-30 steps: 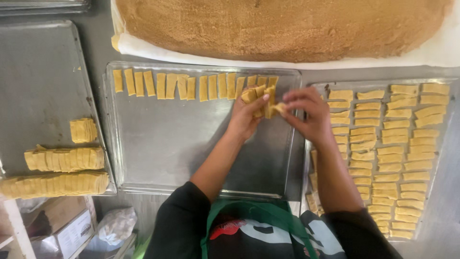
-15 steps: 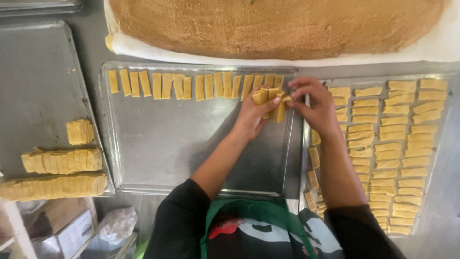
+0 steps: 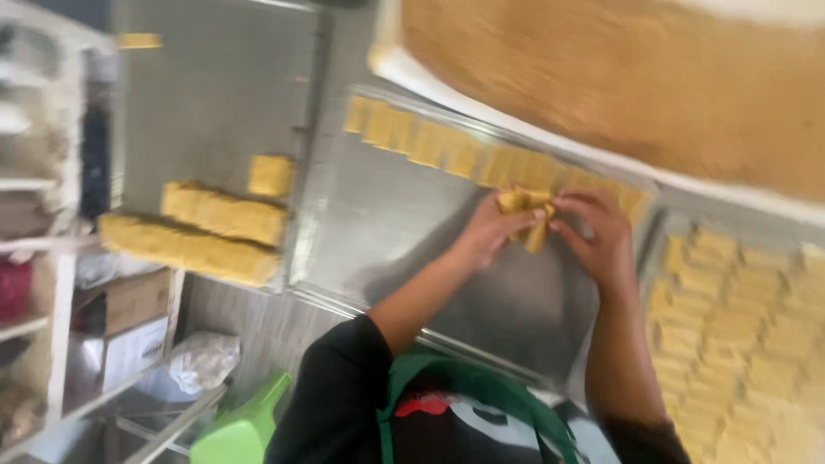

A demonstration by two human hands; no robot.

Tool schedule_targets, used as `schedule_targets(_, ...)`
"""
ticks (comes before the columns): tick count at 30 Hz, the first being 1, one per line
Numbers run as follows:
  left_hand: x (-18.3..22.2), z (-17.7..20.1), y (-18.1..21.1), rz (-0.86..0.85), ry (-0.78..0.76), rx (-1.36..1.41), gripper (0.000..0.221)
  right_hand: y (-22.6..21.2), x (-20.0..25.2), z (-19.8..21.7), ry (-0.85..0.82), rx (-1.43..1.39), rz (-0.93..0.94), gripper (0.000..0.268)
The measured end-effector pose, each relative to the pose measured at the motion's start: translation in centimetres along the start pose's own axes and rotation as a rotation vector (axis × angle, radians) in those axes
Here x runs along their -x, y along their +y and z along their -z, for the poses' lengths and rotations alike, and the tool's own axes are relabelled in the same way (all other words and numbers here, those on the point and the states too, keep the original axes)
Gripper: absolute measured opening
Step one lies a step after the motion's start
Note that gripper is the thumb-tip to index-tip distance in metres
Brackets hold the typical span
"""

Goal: The person picks up individual rectangular dough pieces from a tray and stacks them into small bundles on another tray by hand.

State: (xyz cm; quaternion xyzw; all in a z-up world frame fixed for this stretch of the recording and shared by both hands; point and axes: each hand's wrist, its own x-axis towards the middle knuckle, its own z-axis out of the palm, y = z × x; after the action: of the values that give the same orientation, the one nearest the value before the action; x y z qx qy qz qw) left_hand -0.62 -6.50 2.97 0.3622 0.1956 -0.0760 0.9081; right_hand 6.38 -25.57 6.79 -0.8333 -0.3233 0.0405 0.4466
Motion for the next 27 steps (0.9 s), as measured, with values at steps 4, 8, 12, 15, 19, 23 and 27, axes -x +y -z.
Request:
schedule_targets(4, 3.6, 6.9, 4.6, 0.006, 0.075, 0.061, 0.042, -6.2, -3.9, -8.4, 0.072, -0.144, 0.015, 0.028)
schedule_targets(8, 6.6, 15.3, 9.1, -0.056, 0.171, 0.170, 0.035, -11.4, -8.1, -17.3, 0.043, -0.143, 0.147, 0.024)
schedule_targets(12, 8.3, 23.8, 14.0, -0.331, 0.386, 0.022, 0.027, -15.8, -9.1, -23.2, -0.047, -0.209, 0.142, 0.022)
schedule_targets(15, 9.8, 27.9, 17.6, -0.389, 0.473, -0.189, 0.028, -18.4, -9.5, -25.3, -0.046, -0.094, 0.186, 0.020)
schedule_targets(19, 9.1, 29.9, 18.9, -0.348, 0.412, -0.321, 0.030, -17.3, -13.5, -28.7, -0.057, 0.229, 0.139, 0.016)
schedule_targets(23, 7.5, 28.7, 15.6, -0.338, 0.423, -0.590, 0.036, -16.2, -13.0, -29.4, -0.041, 0.175, 0.065, 0.019)
schedule_targets(27, 6.2, 27.4, 14.9, -0.330, 0.293, -0.485, 0.037, -17.4, -13.3, -28.4, -0.062, 0.101, -0.025, 0.017)
